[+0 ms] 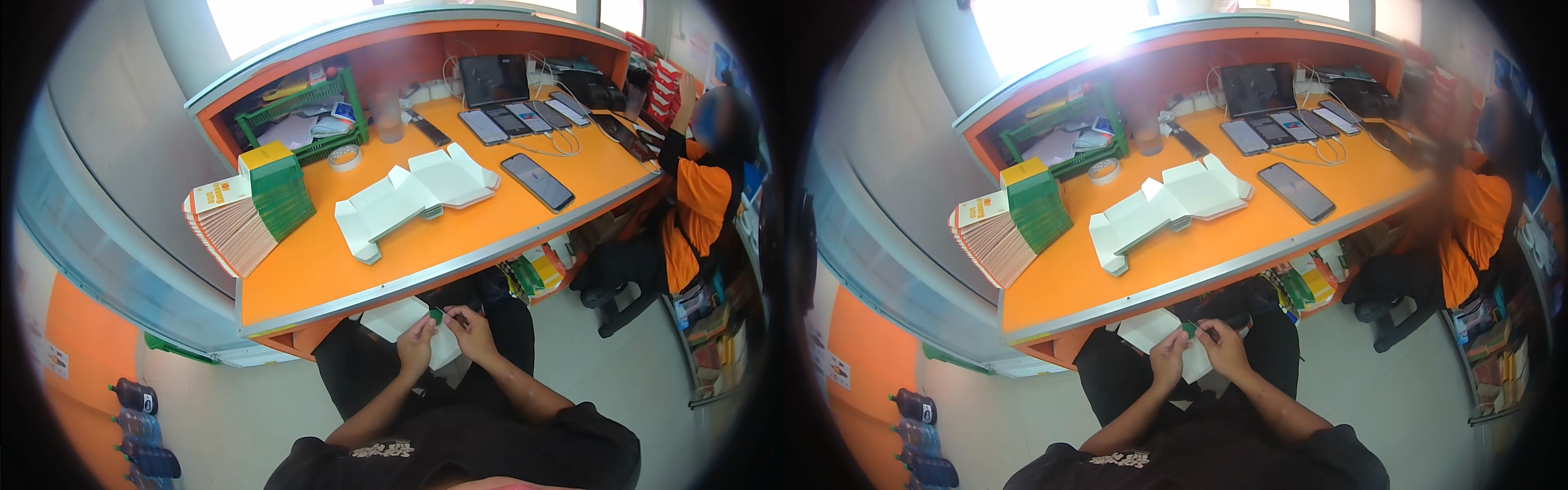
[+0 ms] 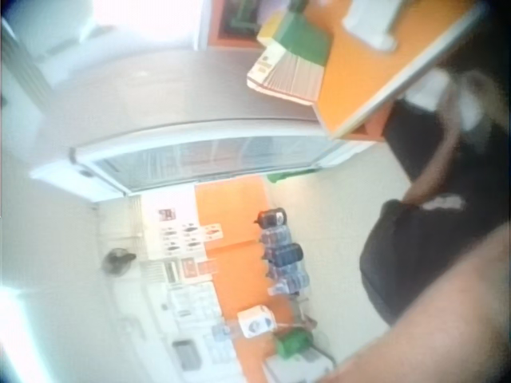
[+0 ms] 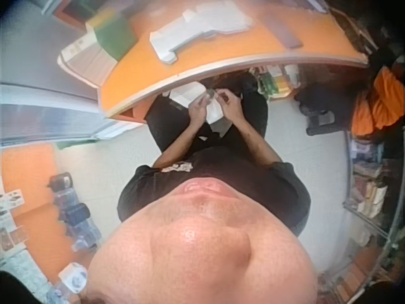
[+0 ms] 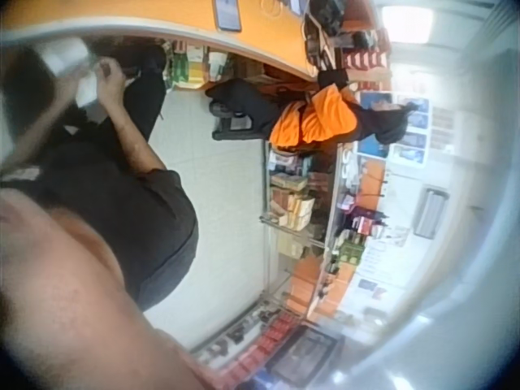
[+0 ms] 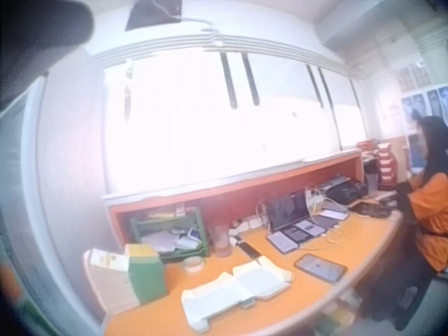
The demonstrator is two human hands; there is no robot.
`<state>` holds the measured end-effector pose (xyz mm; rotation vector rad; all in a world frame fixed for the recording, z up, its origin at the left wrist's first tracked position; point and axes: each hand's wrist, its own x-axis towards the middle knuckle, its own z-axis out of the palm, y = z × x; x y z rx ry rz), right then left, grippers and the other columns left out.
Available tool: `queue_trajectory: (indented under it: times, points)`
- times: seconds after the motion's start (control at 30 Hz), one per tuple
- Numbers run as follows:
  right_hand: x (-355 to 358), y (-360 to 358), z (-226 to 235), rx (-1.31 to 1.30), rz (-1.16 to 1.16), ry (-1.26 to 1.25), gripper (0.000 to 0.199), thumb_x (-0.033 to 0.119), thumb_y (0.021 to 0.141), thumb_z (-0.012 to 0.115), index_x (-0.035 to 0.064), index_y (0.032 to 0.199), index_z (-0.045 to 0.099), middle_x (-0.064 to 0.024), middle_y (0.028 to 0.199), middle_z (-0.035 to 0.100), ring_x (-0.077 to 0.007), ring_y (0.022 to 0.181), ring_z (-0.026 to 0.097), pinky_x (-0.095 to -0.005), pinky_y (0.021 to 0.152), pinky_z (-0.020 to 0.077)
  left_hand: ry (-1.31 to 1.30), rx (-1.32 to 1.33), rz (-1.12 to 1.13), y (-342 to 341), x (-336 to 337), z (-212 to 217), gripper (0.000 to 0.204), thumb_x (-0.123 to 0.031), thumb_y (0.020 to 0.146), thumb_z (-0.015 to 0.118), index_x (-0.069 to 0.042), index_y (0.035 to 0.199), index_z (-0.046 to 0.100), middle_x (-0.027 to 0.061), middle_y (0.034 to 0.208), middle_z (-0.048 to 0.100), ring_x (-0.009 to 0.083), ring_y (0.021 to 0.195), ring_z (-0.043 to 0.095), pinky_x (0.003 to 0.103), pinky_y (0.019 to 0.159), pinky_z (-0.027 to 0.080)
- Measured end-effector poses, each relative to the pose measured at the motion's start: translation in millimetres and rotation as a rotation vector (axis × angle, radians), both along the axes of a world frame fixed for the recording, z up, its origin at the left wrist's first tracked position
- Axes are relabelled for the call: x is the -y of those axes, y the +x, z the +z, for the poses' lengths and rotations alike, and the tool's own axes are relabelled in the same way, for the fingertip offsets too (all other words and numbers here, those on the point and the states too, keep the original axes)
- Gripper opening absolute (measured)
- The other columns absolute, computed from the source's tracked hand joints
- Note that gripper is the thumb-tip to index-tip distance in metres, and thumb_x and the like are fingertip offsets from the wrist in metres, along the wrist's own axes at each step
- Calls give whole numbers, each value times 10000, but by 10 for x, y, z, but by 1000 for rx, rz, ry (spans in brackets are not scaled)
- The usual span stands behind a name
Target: The person sits at a desk and repeatedly inserts white paper sheets into small rectangular paper packs. They fold the pack flaps and place the finished packs onto a stack on the desk.
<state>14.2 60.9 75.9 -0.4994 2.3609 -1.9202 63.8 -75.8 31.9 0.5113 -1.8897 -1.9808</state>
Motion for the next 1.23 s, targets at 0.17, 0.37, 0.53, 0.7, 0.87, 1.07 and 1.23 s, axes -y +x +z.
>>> queue_trajectory:
  times: [0.17, 0.37, 0.53, 0.7, 0.87, 1.07, 1.23]
  points:
    - [-82, -45, -112, 106, 9, 82, 194, 137, 922, 699, -1, 1050, 648, -123, 1038, 721, -200, 896, 708, -322, 781, 551, -77, -16, -58, 91, -3, -115, 344, -204, 973, 678, 45, 1210, 684, 94, 997, 740, 126, 864, 679, 261, 801, 531]
    - [-90, -19, -343, 122, 37, 52, 197, 135, 925, 693, -9, 1050, 644, -142, 1213, 664, -211, 957, 696, -341, 833, 544, -167, 6, -57, 77, -18, -147, 294, -188, 960, 677, 2, 1181, 708, 135, 1048, 753, 130, 920, 687, 265, 838, 521]
    - [-117, -85, -380, 195, 42, -24, 241, 175, 946, 685, 0, 1103, 635, -122, 1214, 665, -166, 943, 658, -305, 845, 522, -129, 51, -131, 87, 6, -142, 290, -179, 960, 679, -8, 1192, 707, 125, 1049, 752, 126, 928, 681, 264, 852, 517]
    - [-130, -82, -244, 273, 67, 101, 239, 161, 955, 657, 5, 1132, 619, -111, 1047, 697, -165, 925, 659, -309, 829, 522, -244, -4, -115, 67, -65, -103, 293, -160, 956, 687, 0, 1201, 703, 104, 1041, 754, 115, 933, 669, 263, 857, 514]
    - [-119, -65, -362, 131, 114, 129, 239, 142, 941, 656, 1, 1130, 620, -108, 1016, 682, -185, 904, 666, -323, 818, 524, -262, -19, -113, 50, -89, -154, 286, -155, 954, 688, 8, 1188, 706, 119, 1067, 750, 127, 950, 676, 271, 865, 515]
    - [-187, -89, -244, 118, 145, 132, 211, 129, 917, 674, 2, 1085, 658, -101, 1136, 673, -221, 967, 680, -340, 863, 523, -191, 87, -183, 95, -35, -133, 287, -172, 953, 696, -19, 1195, 712, 104, 1096, 740, 119, 963, 660, 265, 877, 511]
    - [-250, -92, -283, 204, 165, 114, 250, 133, 928, 678, 19, 1151, 678, -103, 1344, 628, -247, 1065, 682, -318, 949, 507, -246, 43, -245, 84, -26, -106, 282, -194, 951, 707, -62, 1199, 726, 93, 1096, 738, 114, 963, 651, 265, 883, 507]
